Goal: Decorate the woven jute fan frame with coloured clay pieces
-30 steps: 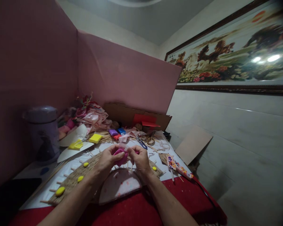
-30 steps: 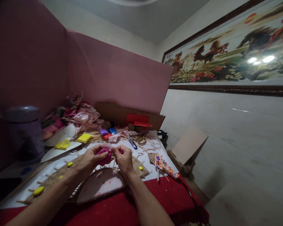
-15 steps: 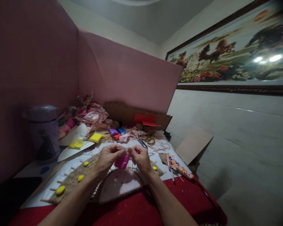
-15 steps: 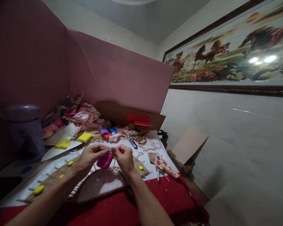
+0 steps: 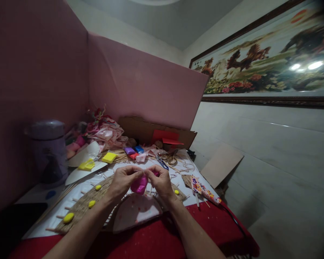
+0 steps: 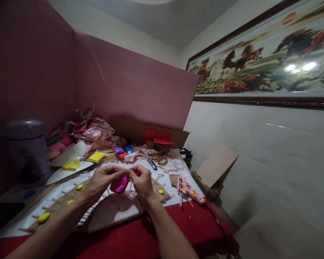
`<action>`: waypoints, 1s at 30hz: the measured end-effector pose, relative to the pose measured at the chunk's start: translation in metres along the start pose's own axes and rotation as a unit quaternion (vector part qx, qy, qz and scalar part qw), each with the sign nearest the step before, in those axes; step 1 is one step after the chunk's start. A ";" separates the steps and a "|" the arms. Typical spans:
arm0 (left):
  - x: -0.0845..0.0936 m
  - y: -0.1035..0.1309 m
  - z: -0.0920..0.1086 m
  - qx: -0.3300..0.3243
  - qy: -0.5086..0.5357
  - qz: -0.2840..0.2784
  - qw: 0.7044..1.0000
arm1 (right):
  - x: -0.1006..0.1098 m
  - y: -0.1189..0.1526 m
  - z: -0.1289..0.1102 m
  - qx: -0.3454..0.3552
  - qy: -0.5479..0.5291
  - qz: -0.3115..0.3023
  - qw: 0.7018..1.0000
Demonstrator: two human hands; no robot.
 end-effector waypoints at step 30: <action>0.004 -0.002 -0.002 0.001 0.044 -0.015 0.999 | 0.006 -0.002 0.004 0.053 0.062 -0.018 0.996</action>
Point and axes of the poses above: each hand's wrist, its own y-axis away from the middle knuckle, its own x-axis out of the back of the hand, z = x × y, the point moved 1 cm from there along -y, towards the middle knuckle, and after that the axes turned 3 degrees about -x, right-handed, at the moved point
